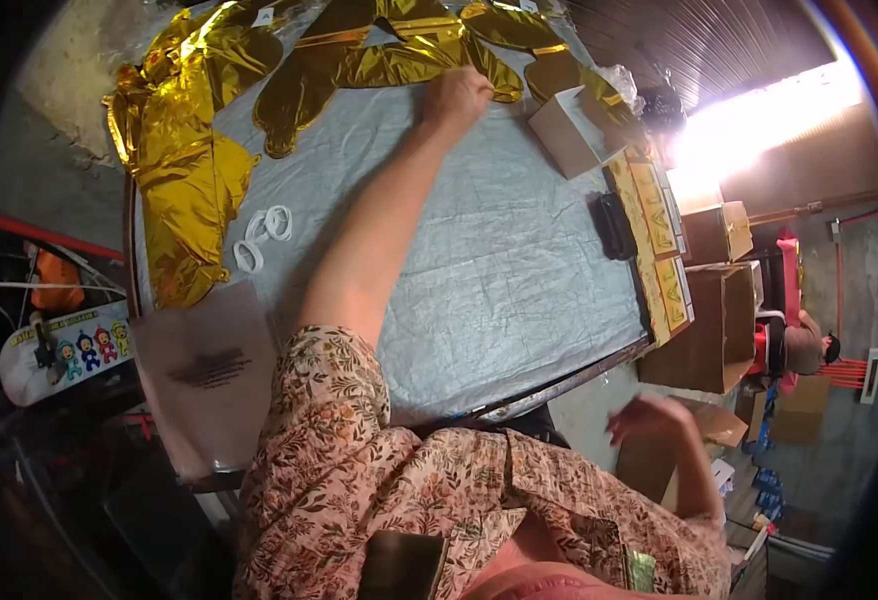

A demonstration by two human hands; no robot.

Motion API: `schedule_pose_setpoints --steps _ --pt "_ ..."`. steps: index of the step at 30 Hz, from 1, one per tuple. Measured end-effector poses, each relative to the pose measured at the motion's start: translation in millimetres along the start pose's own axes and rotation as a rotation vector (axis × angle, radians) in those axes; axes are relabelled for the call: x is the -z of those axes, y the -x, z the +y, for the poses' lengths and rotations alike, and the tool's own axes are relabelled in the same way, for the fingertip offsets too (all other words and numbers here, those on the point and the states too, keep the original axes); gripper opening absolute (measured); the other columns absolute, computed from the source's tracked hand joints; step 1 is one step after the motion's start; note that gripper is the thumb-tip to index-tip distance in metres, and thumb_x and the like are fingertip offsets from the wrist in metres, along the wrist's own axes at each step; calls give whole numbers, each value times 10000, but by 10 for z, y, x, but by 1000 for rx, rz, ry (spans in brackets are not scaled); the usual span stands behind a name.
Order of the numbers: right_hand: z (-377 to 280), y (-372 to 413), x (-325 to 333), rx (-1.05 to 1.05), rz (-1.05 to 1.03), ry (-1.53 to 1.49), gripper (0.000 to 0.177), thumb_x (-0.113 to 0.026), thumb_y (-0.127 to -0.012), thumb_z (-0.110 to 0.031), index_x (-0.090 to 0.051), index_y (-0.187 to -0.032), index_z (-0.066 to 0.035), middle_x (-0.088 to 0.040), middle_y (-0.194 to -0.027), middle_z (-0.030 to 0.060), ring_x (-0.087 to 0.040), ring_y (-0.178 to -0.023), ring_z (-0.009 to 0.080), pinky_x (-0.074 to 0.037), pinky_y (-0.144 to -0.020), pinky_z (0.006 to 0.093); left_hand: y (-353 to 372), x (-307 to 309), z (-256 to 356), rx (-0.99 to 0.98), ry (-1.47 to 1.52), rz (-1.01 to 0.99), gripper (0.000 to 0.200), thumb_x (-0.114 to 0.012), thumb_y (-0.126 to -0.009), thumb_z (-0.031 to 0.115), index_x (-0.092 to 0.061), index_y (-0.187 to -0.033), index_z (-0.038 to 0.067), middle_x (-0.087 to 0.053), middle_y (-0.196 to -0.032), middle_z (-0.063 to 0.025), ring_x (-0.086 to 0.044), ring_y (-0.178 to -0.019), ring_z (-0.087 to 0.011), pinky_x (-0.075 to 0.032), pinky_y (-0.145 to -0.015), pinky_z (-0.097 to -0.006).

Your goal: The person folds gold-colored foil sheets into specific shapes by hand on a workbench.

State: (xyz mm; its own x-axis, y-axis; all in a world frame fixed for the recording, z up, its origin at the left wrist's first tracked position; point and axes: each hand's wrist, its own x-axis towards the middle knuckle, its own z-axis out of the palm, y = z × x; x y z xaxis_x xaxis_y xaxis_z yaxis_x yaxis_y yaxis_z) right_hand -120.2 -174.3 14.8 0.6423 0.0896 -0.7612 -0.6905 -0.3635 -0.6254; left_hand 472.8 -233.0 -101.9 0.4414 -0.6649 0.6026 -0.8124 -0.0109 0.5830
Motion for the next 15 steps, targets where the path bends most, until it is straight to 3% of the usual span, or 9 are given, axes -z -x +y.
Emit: schedule_pose_setpoints --steps 1,3,4,5,7,8,10,13,15 --pt "-414 -132 248 74 101 -596 265 -605 -995 -170 -787 -917 5 -788 -915 109 -749 -942 252 -571 -887 370 -2 89 21 86 132 -2 113 -784 -806 170 -812 -904 119 -746 -901 -52 -714 -849 -251 -556 -760 -355" --pt "-1556 -361 710 96 348 -300 361 -560 -1044 -221 -755 -846 9 -742 -737 132 -738 -888 239 -551 -885 364 -44 183 45 174 265 -8 160 -820 -790 207 -828 -930 130 -768 -894 -45 -721 -813 -226 -548 -748 -323" --pt "-1656 -527 895 261 515 -196 243 -577 -1044 -144 -716 -1031 55 -746 -829 162 -738 -852 254 -568 -897 408 -80 210 43 300 330 -58 177 -831 -799 226 -830 -942 122 -782 -932 -38 -719 -805 -191 -544 -750 -307" --pt "-2054 -798 1019 272 688 -152 252 -601 -1043 -179 -740 -996 26 -737 -837 122 -710 -849 185 -551 -829 328 -112 238 32 424 390 -106 197 -843 -808 245 -833 -955 115 -795 -970 -31 -718 -797 -156 -540 -752 -290" --pt "-2422 -1376 1315 402 883 190 265 -540 -1069 -133 -702 -1156 59 -742 -1019 123 -697 -955 173 -545 -889 343 -141 298 28 481 475 -61 218 -839 -825 254 -829 -972 93 -796 -999 -28 -705 -824 -125 -535 -771 -279" --pt "-2491 -1674 1496 534 972 397 255 -540 -1050 -101 -687 -1215 26 -747 -1085 144 -709 -1012 230 -546 -909 375 -143 312 33 538 567 -15 242 -835 -842 263 -826 -989 71 -796 -1028 -26 -692 -852 -94 -529 -791 -269" --pt "-2643 -2247 1868 569 1155 530 267 -546 -1016 -69 -677 -1240 -5 -736 -1135 188 -706 -1088 309 -538 -949 399 -142 324 67 600 747 57 249 -824 -855 250 -816 -999 47 -785 -1002 -20 -676 -854 -88 -518 -797 -259" --pt "-2788 -3024 2532 435 1199 562 291 -565 -997 -112 -662 -1255 -17 -711 -1185 220 -693 -1120 364 -541 -958 397 -152 290 -13 621 1056 189 245 -798 -879 217 -793 -1022 18 -757 -956 -7 -646 -861 -80 -496 -807 -241" --pt "-2586 -3661 2971 331 1140 747 394 -574 -1005 -263 -592 -1338 -52 -645 -1283 220 -607 -1211 408 -501 -1000 472 -202 420 42 520 1168 242 189 -760 -908 172 -766 -1015 16 -716 -923 15 -617 -857 -75 -478 -790 -229"
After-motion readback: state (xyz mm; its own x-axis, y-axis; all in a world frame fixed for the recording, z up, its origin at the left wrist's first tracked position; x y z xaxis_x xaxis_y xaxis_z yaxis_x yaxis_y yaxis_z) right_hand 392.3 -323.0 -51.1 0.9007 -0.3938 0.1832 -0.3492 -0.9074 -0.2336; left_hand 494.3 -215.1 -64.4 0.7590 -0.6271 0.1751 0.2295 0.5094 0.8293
